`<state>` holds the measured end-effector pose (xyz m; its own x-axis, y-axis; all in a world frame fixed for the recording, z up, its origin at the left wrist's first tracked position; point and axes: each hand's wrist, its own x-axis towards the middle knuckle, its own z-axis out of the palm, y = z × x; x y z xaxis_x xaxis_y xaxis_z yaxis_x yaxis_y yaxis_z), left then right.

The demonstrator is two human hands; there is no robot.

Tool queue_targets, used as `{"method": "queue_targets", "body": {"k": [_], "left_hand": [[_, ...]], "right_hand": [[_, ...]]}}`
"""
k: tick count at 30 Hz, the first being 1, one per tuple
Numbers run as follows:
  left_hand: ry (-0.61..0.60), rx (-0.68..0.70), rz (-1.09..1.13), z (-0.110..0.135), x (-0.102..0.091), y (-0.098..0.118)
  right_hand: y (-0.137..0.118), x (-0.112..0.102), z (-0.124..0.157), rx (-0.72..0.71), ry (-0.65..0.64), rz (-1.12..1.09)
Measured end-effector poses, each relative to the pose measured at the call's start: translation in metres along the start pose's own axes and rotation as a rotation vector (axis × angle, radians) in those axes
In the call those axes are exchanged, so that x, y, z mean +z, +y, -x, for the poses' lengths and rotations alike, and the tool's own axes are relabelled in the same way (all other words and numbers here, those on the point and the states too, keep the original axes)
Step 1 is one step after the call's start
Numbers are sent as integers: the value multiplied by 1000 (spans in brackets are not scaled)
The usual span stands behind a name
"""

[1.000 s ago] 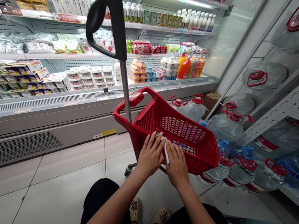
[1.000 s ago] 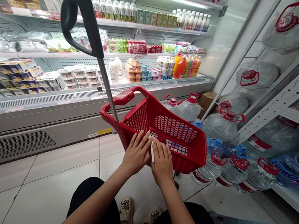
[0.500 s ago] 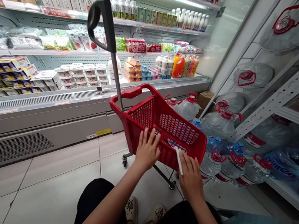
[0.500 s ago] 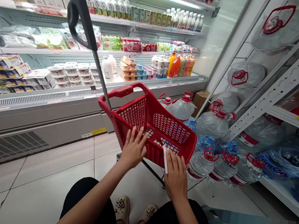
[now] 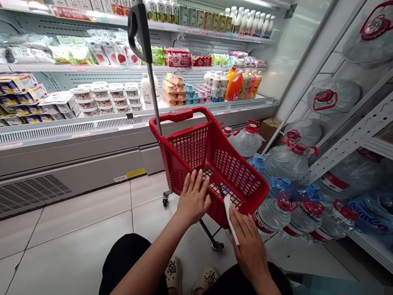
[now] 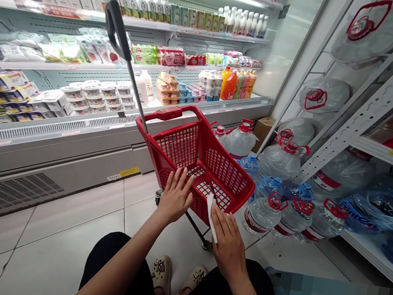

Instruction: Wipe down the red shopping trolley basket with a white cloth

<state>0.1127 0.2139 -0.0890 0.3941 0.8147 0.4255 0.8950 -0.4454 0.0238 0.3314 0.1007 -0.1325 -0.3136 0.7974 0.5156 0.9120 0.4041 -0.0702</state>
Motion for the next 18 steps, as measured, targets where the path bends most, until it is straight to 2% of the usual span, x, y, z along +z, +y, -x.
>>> {"method": "queue_targets", "body": {"k": [4,7,10,12,15,18], "left_hand": [[-10,61,13,9,4,13],[-28,114,21,16,1,11],[-41,116,31,17,-3,4],[-38,113,40,18,-3,1],[-32,86,45,19,-1,-3],[-45,45,46,19,2,-10]], "right_hand": [[12,0,13,-69,-32,-23],[40,2,11,-106,-42,-40],[76,5,3,-30,-9,-16],[92,7,-2,17,7,-8],[87,12,-5,16,37,-42],[49,16,-4,-33,57,-101]]}}
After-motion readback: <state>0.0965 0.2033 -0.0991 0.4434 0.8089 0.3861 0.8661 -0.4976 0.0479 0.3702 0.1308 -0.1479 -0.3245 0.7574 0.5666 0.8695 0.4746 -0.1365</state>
